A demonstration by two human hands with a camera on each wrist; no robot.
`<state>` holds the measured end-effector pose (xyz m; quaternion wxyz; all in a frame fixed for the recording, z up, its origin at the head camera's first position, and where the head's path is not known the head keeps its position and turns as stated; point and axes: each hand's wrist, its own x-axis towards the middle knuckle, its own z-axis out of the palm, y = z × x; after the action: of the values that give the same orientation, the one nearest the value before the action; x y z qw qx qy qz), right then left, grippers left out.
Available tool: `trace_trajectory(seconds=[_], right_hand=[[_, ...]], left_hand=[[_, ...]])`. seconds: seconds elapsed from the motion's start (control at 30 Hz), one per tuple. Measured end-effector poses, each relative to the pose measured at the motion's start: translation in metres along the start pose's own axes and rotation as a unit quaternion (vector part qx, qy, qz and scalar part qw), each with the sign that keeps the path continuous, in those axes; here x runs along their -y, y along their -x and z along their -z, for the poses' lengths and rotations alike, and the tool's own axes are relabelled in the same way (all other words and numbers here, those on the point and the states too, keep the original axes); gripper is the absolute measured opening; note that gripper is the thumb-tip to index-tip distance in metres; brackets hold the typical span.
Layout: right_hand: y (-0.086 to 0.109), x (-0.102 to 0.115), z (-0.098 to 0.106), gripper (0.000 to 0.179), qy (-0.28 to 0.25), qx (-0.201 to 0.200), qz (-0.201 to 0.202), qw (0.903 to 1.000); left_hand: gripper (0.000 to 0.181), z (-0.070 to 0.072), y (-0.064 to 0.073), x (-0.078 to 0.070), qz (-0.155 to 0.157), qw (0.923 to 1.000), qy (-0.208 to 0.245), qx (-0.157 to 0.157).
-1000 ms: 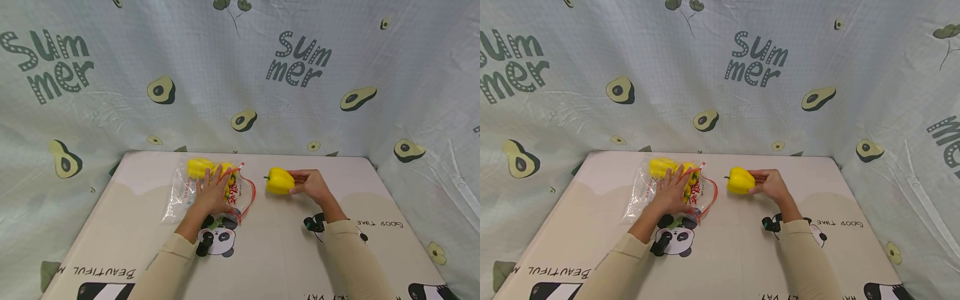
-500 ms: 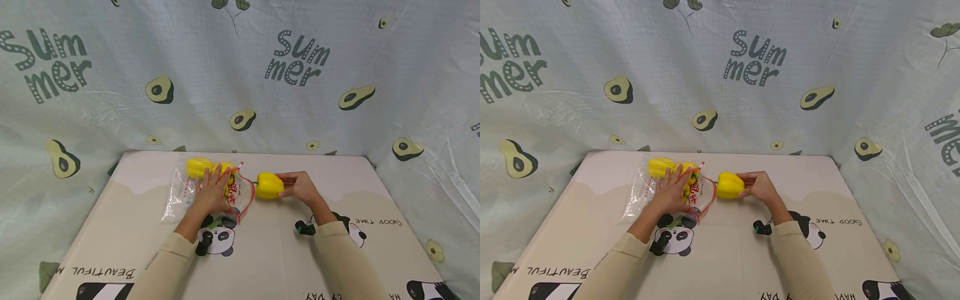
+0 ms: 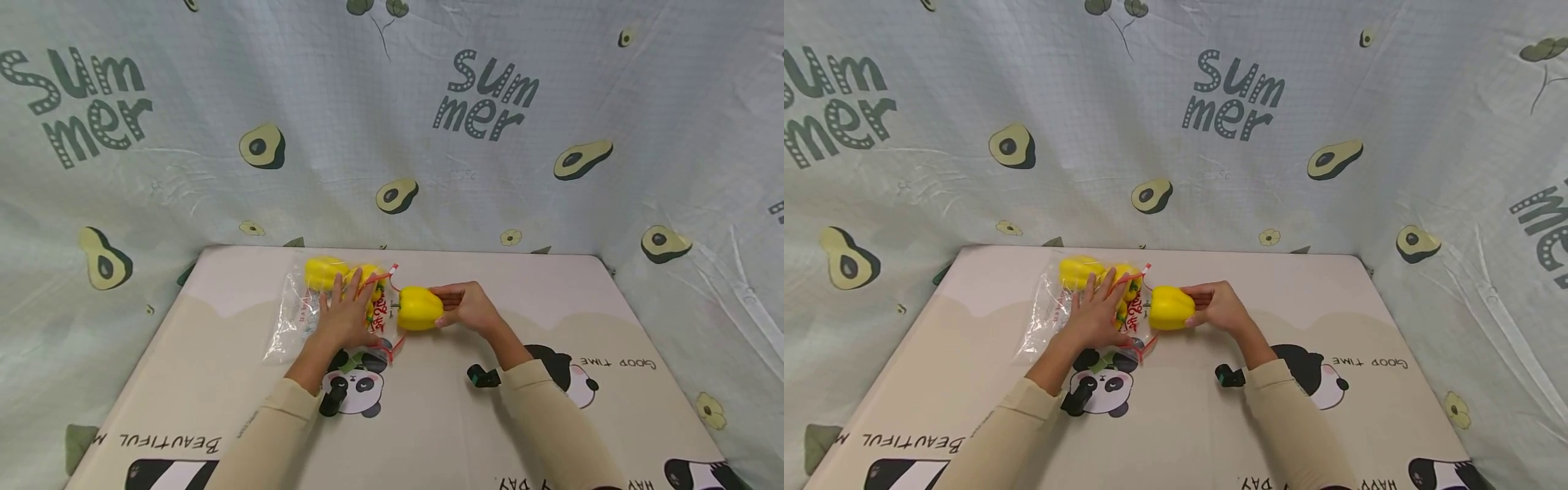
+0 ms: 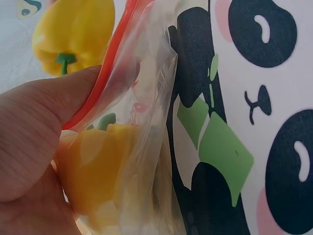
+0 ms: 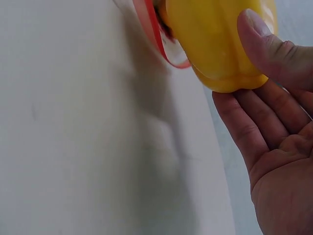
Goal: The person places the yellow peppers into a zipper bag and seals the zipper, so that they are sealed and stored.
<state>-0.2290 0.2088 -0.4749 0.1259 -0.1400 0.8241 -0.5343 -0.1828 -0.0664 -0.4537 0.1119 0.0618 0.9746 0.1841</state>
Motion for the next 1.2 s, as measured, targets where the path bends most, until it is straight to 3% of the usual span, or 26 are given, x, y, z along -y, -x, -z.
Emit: trace_trajectory(seconds=[0.53, 0.77, 1.2], right_hand=[[-0.014, 0.015, -0.032, 0.060, 0.013, 0.034, 0.017, 0.9992], [-0.019, 0.012, -0.041, 0.058, 0.027, 0.033, 0.005, 0.9991], [-0.022, 0.004, -0.047, 0.056, -0.007, 0.043, 0.019, 0.9989]], left_hand=[[0.117, 0.000, 0.000, 0.002, 0.002, 0.9999, 0.009, 0.005], [0.115, -0.001, 0.000, 0.000, -0.005, 0.9999, 0.009, 0.001], [0.115, -0.002, 0.001, -0.001, -0.010, 0.9999, -0.009, -0.002]])
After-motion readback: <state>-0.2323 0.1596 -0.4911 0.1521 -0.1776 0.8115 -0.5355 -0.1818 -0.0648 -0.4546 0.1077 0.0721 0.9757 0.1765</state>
